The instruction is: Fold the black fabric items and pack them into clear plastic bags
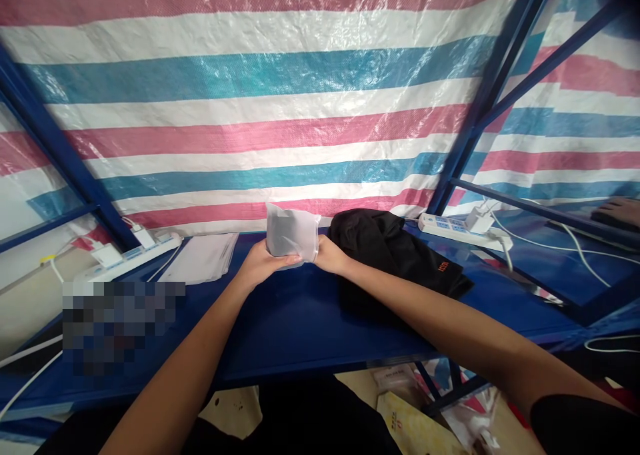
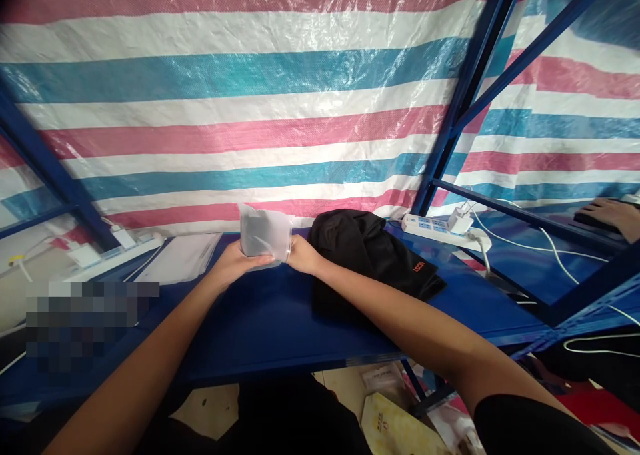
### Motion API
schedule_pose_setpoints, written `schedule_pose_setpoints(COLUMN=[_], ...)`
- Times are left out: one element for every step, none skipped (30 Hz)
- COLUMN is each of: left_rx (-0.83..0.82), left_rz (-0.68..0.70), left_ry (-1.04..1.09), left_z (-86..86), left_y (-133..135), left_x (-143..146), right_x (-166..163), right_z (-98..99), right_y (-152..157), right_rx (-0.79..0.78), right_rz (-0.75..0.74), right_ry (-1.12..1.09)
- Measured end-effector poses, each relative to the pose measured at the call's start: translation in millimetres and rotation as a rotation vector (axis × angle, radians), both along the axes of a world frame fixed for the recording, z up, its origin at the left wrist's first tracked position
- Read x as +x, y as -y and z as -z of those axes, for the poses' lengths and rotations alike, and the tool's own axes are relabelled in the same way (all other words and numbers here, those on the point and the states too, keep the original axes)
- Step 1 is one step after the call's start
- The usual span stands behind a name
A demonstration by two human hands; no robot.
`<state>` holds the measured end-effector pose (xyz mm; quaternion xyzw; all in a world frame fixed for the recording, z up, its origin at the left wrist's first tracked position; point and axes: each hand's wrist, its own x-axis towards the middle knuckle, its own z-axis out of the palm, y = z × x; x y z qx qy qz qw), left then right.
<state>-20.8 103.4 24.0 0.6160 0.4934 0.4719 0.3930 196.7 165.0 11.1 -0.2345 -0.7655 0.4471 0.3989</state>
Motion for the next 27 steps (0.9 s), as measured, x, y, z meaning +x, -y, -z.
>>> schedule_pose_setpoints(left_rx=[-0.013, -0.026, -0.036, -0.045, -0.054, -0.066, -0.083, -0.102, -0.118, -0.129, -0.136, -0.145, -0.16, -0.183, -0.212, -0.244, -0.272, -0.288, -0.285, -0.263, -0.223, -0.17, -0.11, -0.057, -0.021, -0.002, -0.002], left_rz=[-0.001, -0.006, -0.02, -0.039, -0.061, -0.081, -0.095, -0.101, -0.094, -0.073, -0.038, 0.011, 0.067, 0.128, 0.187, 0.237, 0.273, 0.294, 0.294, 0.267, 0.216, 0.157, 0.1, 0.053, 0.025, 0.026, 0.055], left_ry=[0.03, 0.063, 0.096, 0.131, 0.169, 0.206, 0.24, 0.265, 0.275, 0.268, 0.243, 0.206, 0.162, 0.118, 0.085, 0.071, 0.086, 0.127, 0.185, 0.247, 0.289, 0.299, 0.275, 0.225, 0.16, 0.091, 0.023], left_z=[-0.5, -0.7, -0.8, -0.8, -0.9, -1.2, -1.7, -2.5, -3.6, -4.7, -5.9, -6.9, -7.6, -8.0, -8.1, -7.9, -7.5, -6.9, -6.3, -5.7, -5.3, -5.0, -4.9, -5.0, -5.3, -5.9, -6.9], left_y=[-0.4, -1.3, -2.6, -4.0, -5.4, -6.5, -7.1, -7.0, -6.2, -4.7, -2.7, -0.3, 1.9, 3.9, 5.4, 6.0, 5.8, 4.8, 3.1, 0.9, -1.5, -3.7, -5.6, -7.0, -7.6, -7.6, -7.0], left_x=[-0.9, -2.1, -3.6, -5.4, -7.3, -9.4, -11.3, -13.0, -14.1, -14.7, -14.8, -14.2, -13.2, -11.9, -10.5, -9.0, -7.7, -6.7, -6.1, -6.0, -6.5, -7.7, -9.6, -12.1, -15.1, -18.2, -21.5], right_x=[-0.3, -0.6, -0.9, -0.9, -0.6, 0.0, 0.8, 1.7, 2.5, 3.1, 3.6, 3.9, 4.2, 4.5, 4.9, 5.3, 5.6, 5.8, 5.7, 5.2, 4.3, 3.1, 1.8, 0.4, -0.7, -1.5, -1.9], right_z=[-1.0, -1.7, -2.3, -2.7, -3.0, -3.4, -3.8, -4.3, -4.8, -5.2, -5.6, -5.8, -5.8, -5.4, -4.9, -4.0, -3.1, -2.0, -0.9, 0.1, 1.1, 2.0, 2.8, 3.5, 4.3, 5.0, 5.9], right_y=[-0.5, -0.9, -1.4, -2.1, -3.0, -4.0, -5.2, -6.4, -7.6, -8.5, -9.3, -9.8, -10.1, -10.2, -10.2, -10.1, -9.8, -9.2, -8.4, -7.1, -5.5, -3.6, -1.5, 0.7, 2.7, 4.5, 5.9], right_rx=[0.035, 0.068, 0.104, 0.138, 0.165, 0.177, 0.164, 0.128, 0.074, 0.013, -0.045, -0.097, -0.138, -0.171, -0.2, -0.228, -0.257, -0.288, -0.323, -0.359, -0.394, -0.426, -0.45, -0.46, -0.453, -0.436, -0.409], right_rz=[-0.016, -0.017, 0.003, 0.044, 0.105, 0.174, 0.238, 0.284, 0.306, 0.305, 0.287, 0.262, 0.242, 0.23, 0.226, 0.226, 0.225, 0.213, 0.188, 0.148, 0.094, 0.035, -0.022, -0.069, -0.101, -0.123, -0.138], right_ry=[0.02, 0.021, 0.006, -0.02, -0.052, -0.083, -0.113, -0.144, -0.182, -0.225, -0.274, -0.326, -0.373, -0.405, -0.423, -0.427, -0.421, -0.405, -0.381, -0.353, -0.319, -0.28, -0.239, -0.197, -0.15, -0.101, -0.049])
